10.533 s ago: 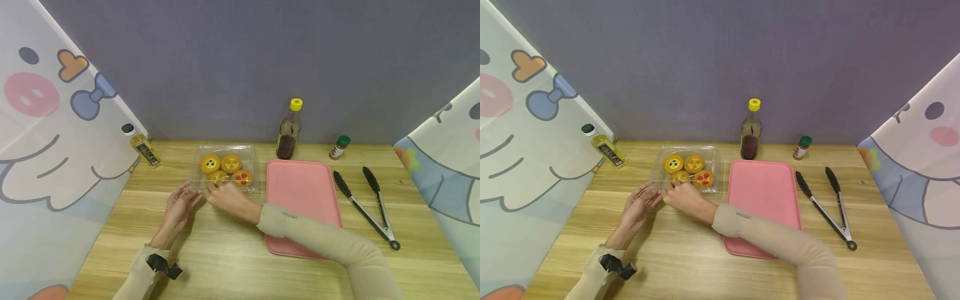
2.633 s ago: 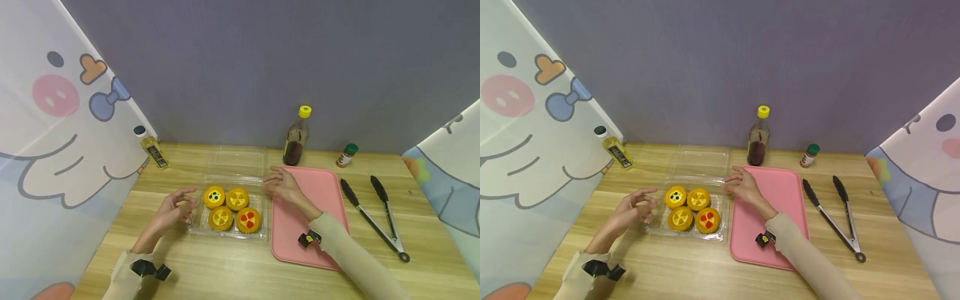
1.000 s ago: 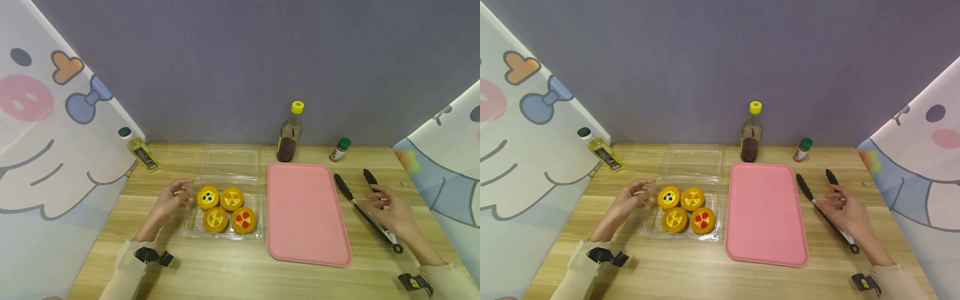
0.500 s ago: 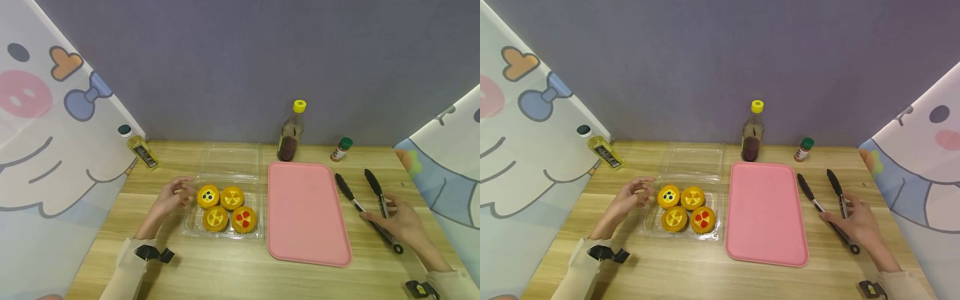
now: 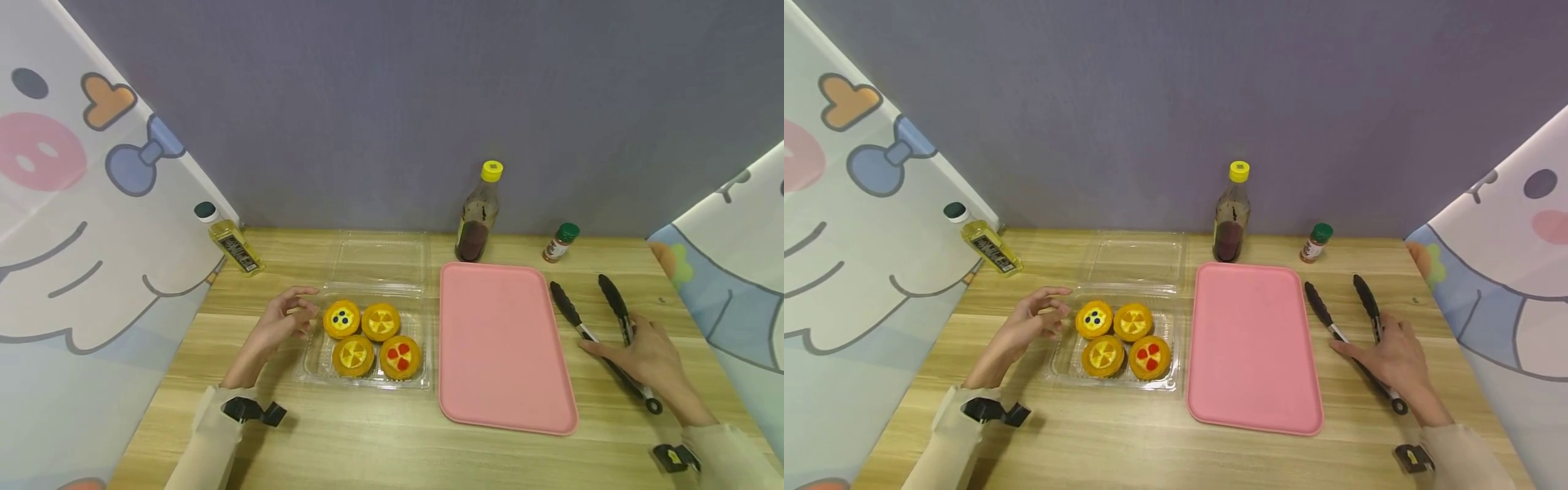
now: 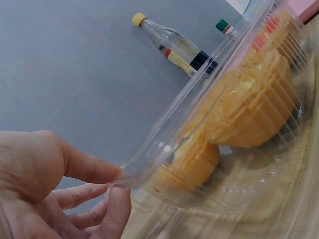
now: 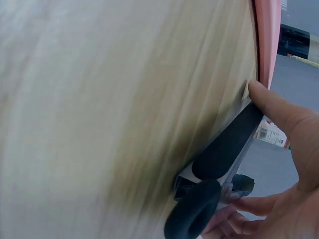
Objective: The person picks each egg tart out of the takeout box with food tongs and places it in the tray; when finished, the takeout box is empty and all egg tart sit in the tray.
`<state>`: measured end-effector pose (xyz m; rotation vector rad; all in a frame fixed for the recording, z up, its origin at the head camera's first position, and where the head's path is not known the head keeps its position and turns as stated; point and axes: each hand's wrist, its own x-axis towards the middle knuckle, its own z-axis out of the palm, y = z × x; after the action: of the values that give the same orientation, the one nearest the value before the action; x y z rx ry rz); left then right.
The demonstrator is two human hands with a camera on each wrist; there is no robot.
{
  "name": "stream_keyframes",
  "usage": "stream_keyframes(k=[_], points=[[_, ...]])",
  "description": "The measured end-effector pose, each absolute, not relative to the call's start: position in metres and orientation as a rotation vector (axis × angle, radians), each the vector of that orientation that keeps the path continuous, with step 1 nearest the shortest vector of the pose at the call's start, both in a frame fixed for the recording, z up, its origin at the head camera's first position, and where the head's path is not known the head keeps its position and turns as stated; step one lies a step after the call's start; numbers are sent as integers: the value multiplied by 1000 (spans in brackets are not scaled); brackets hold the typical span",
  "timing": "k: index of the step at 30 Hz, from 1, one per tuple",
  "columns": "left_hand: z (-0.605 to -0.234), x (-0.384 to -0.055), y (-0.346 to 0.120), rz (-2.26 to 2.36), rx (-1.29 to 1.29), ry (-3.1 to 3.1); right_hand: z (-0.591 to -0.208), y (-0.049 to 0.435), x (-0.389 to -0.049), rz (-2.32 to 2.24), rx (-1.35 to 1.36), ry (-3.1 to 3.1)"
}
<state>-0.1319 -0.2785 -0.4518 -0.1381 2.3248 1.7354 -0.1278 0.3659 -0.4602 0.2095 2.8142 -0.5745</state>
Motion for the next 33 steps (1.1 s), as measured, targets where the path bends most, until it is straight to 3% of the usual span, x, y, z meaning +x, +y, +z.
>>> stream_keyframes(k=[19, 33], points=[[-451, -131, -278, 1729, -129, 2333, -434, 353, -111, -708, 251, 2964], [-452, -130, -279, 1733, -125, 2334, -414, 287, -106, -884, -224, 3036]])
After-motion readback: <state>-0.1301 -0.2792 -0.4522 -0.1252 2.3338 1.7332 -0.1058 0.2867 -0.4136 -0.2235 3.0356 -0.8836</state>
